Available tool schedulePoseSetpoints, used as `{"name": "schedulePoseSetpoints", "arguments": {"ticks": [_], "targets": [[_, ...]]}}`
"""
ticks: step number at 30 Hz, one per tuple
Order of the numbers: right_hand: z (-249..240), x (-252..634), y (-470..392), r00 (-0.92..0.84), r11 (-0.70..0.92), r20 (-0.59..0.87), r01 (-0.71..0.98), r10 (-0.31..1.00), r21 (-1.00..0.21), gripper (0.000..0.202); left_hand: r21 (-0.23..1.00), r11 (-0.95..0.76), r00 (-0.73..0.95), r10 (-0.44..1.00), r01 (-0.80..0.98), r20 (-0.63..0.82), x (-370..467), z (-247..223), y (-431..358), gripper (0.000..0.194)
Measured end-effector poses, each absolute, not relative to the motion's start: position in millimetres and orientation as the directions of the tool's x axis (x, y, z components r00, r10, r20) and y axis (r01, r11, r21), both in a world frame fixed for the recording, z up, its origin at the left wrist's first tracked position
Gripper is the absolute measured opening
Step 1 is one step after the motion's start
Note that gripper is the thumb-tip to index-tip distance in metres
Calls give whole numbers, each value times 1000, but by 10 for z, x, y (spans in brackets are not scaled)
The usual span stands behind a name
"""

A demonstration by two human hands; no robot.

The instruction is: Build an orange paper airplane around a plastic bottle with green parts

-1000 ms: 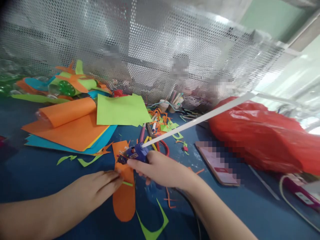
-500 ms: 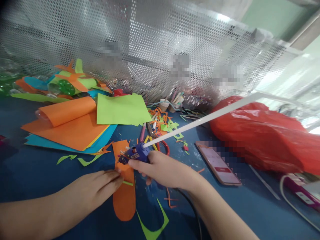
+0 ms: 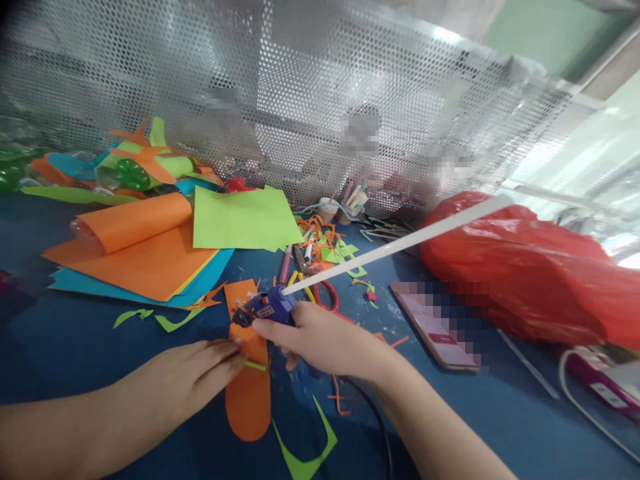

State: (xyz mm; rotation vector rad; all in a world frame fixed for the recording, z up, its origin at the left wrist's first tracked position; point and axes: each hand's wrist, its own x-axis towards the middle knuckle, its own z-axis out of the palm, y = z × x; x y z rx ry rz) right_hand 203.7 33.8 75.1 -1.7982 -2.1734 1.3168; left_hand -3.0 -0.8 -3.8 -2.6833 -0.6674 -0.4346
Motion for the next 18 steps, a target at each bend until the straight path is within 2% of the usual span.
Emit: {"name": "schedulePoseSetpoints", "arguments": {"ticks": [6, 12, 18], "targets": [[818, 2035, 316, -339, -15, -476, 803, 812, -596, 57, -240, -840, 858, 406, 486, 316, -28, 13, -17, 34], [814, 2012, 297, -342, -25, -462, 783, 818, -622, 53, -240, -842, 855, 395, 483, 336, -34, -9, -14, 35], [876, 2041, 289, -273, -59, -501, 832, 821, -551, 58, -244, -833, 848, 406, 496, 341, -27, 12, -16, 34]]}}
